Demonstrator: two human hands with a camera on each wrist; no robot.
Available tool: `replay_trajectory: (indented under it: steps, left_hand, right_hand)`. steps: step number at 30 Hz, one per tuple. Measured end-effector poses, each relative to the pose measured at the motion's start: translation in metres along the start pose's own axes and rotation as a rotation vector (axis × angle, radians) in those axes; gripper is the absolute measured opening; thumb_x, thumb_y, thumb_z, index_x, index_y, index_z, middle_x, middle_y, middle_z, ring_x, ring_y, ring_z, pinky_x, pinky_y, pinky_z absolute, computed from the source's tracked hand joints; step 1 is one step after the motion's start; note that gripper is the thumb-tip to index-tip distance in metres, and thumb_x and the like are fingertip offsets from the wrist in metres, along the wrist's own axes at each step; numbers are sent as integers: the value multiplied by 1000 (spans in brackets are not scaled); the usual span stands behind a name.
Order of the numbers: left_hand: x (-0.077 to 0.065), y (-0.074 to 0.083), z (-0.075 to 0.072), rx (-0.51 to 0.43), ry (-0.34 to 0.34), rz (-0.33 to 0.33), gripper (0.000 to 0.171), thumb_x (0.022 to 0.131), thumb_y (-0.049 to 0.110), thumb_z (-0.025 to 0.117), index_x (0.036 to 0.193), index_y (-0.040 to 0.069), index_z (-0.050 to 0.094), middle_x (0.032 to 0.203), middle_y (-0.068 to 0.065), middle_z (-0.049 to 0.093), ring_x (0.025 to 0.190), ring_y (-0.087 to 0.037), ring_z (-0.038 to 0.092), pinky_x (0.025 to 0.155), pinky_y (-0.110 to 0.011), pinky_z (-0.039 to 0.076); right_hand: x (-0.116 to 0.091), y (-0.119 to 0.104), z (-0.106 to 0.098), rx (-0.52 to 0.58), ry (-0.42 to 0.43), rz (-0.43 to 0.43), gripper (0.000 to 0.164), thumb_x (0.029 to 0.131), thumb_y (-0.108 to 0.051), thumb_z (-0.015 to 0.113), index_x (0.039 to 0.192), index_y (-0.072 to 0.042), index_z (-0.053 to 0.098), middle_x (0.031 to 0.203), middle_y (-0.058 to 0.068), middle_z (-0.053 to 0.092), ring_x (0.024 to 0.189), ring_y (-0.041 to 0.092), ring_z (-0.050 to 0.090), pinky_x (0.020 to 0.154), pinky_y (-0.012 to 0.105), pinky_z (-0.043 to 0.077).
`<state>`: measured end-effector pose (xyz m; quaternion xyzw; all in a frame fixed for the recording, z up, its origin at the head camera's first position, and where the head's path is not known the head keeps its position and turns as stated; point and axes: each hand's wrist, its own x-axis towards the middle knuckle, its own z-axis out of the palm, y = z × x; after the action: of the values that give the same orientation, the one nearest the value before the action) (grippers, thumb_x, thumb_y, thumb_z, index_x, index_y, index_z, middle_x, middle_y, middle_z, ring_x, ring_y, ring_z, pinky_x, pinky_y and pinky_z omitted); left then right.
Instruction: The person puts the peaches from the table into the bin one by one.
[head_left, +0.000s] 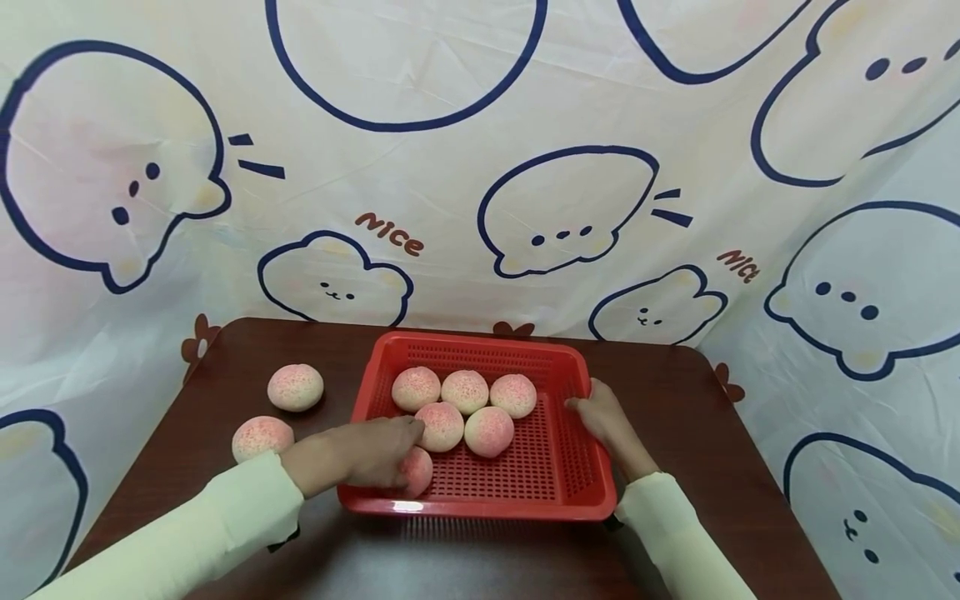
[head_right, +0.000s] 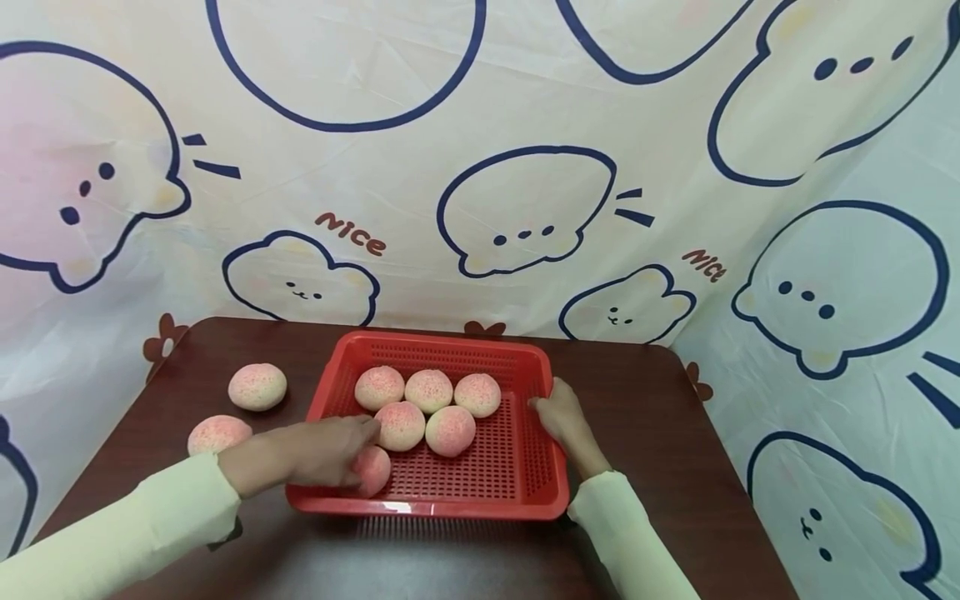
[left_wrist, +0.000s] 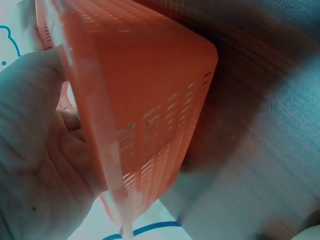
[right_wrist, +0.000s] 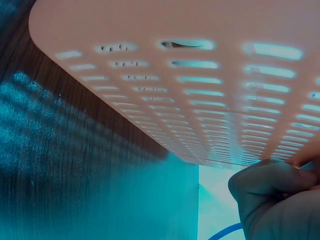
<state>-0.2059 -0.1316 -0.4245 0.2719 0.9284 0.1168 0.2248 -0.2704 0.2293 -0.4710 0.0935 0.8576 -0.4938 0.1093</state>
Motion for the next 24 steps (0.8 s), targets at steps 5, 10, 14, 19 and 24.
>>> replay_trajectory:
  steps: [5,10,14,19,24]
  left_hand:
    - [-4,-4,-12,11,96,48,43,89,35,78,121,12,61,97,5,59,77,-9,56,73,-30,52]
    - [-10,-16,-31,87,306,120,25,94,28,73,109,11,64,97,0,63,77,-9,57,68,-28,56]
    - [-16,-34,-47,171,491,115,19,93,17,73,107,7,66,95,-4,62,79,-12,56,67,-29,55]
    - [-27,-68,-62,176,552,-23,24,94,12,69,116,2,64,106,-13,63,93,-26,62,79,-44,59]
    - [-36,-99,-68,141,442,-99,48,91,12,74,132,-3,57,128,-23,58,118,-41,59,95,-64,51]
  right_hand:
    - [0,1,-1,-4,0,-5,38,98,-2,51,136,2,47,120,27,66,90,30,76,75,45,64]
    - [1,1,-1,-15,9,-4,38,98,-2,51,135,3,47,119,27,66,88,28,76,75,44,65]
    - [0,-1,0,-15,8,-3,38,98,-2,51,135,3,47,118,27,66,87,28,76,74,44,65]
    - [-1,-2,1,-4,4,-1,39,98,-2,51,137,2,46,119,27,66,87,29,77,73,45,65]
    - [-1,-2,1,-3,6,2,40,98,-2,51,137,1,46,119,27,66,88,30,77,73,45,65]
